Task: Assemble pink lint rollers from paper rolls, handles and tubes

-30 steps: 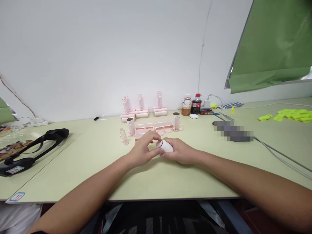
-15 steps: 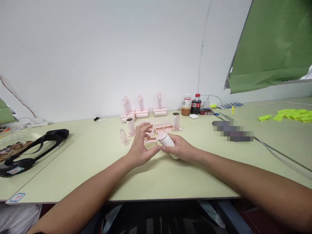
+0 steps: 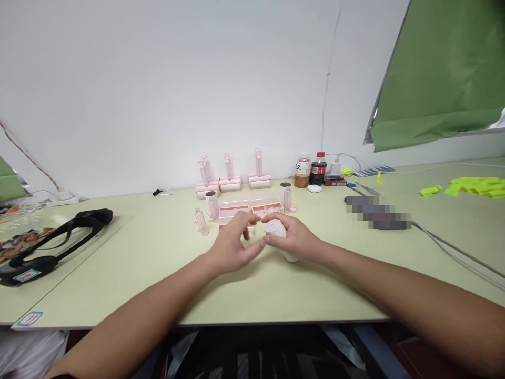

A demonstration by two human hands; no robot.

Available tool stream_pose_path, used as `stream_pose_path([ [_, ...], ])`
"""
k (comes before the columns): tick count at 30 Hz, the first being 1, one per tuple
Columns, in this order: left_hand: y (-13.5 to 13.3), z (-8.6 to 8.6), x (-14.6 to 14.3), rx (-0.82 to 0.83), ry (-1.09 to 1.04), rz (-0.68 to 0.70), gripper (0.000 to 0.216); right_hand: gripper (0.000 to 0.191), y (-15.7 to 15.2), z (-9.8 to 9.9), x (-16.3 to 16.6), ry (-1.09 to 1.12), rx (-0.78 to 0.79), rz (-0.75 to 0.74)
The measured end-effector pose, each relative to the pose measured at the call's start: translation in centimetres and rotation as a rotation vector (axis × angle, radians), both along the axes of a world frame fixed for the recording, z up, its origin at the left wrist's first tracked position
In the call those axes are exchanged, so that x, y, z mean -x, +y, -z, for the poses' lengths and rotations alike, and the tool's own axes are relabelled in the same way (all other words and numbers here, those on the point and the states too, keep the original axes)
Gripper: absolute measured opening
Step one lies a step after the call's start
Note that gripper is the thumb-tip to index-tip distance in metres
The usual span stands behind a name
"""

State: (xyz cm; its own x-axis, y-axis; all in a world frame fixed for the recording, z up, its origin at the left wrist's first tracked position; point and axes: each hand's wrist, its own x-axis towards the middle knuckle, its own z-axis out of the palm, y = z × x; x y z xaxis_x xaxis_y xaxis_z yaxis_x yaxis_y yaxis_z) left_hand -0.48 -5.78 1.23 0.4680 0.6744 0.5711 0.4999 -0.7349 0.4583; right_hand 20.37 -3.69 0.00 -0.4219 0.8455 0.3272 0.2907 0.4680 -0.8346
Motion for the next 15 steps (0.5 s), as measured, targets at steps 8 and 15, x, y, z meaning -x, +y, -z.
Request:
stream_pose_path([
  [8,1.8,-1.4,2.9,0.37,0.692,-0.506,0.02,0.04,0.1,0.1,0.0,0.003,0.004,0.014],
  [15,1.5,-0.8,2.6,0.389,0.722,-0.357,0.014,0.04,-0.1,0.0,0.1,-0.003,-0.012,0.014],
])
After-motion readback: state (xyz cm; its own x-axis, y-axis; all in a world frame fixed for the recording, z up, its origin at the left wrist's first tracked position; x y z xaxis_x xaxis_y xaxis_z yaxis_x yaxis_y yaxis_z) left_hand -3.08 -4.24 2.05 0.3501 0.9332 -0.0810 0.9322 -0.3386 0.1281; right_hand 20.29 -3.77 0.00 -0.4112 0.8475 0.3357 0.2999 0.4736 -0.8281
